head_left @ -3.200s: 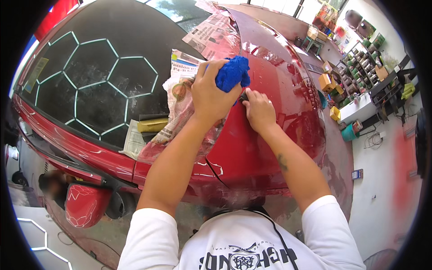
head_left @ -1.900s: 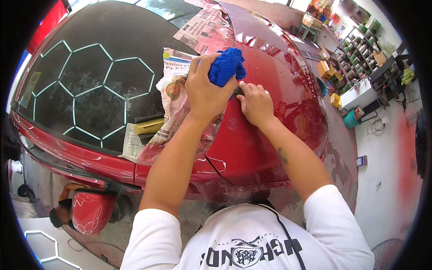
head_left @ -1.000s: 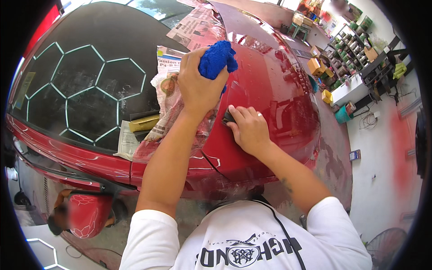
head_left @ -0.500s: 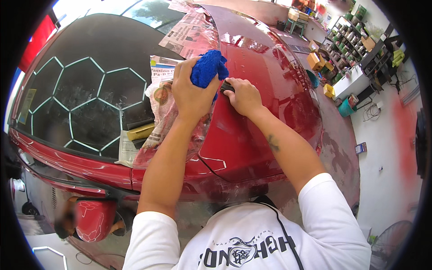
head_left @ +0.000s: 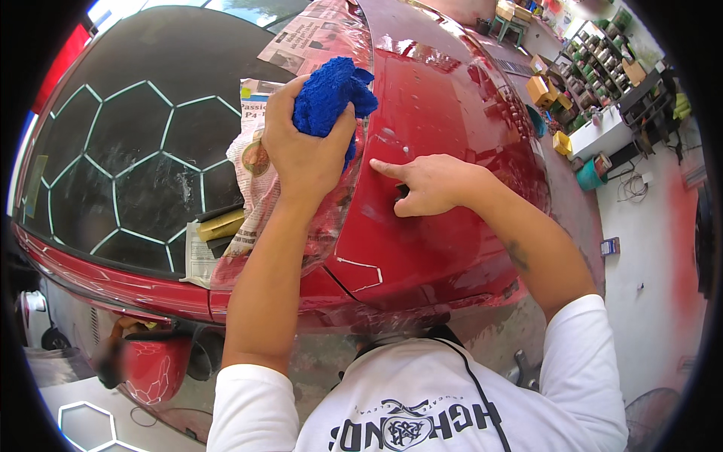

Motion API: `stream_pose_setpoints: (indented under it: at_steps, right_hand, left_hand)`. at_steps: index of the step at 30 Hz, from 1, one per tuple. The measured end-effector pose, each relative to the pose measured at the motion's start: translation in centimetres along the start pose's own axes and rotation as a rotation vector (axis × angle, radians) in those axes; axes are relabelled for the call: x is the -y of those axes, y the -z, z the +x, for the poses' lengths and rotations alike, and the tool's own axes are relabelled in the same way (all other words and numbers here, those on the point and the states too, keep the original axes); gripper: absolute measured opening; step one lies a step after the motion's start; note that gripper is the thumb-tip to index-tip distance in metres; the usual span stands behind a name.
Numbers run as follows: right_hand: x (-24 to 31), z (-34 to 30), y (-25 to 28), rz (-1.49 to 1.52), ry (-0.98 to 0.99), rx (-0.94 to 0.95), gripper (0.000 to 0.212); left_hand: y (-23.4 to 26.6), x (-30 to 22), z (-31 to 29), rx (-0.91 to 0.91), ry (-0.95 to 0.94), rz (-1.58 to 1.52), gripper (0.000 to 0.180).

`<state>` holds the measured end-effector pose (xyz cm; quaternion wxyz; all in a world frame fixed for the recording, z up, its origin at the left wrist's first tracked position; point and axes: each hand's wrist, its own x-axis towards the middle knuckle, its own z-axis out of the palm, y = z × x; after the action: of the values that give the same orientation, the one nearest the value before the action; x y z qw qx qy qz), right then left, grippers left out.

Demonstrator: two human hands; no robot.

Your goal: The person applies a transparent protective film to the hood of a red car. They use a blue microfiber cloth to smooth the film and a black squeegee to press it down and remove air bubbles. Newspaper is placed on the windshield to protect it during the process.

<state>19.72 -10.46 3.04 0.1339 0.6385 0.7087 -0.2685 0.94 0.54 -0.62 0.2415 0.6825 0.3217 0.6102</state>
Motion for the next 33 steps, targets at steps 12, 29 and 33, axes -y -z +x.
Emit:
stream_pose_setpoints:
  at_steps: [12,29,33]
  right_hand:
    - [-2.2,-1.9,-0.1,0.084,0.208,-0.017,0.084]
    - [-5.2,11.9,-4.9,-0.025,-0.133,-1.057,0.055]
    - [-3.2,12.4,-6.3,0.006,-0.14,-1.138,0.051]
  left_hand:
    - [0.2,0.4,-0.2,0.047,-0.126,0.122,0.059]
    - [-0.3,-1.3,0.0,0.005,-0.081,-0.004,0.054]
    - [0.0,-0.6,-0.1,-0.011,0.008,-0.036,0.054]
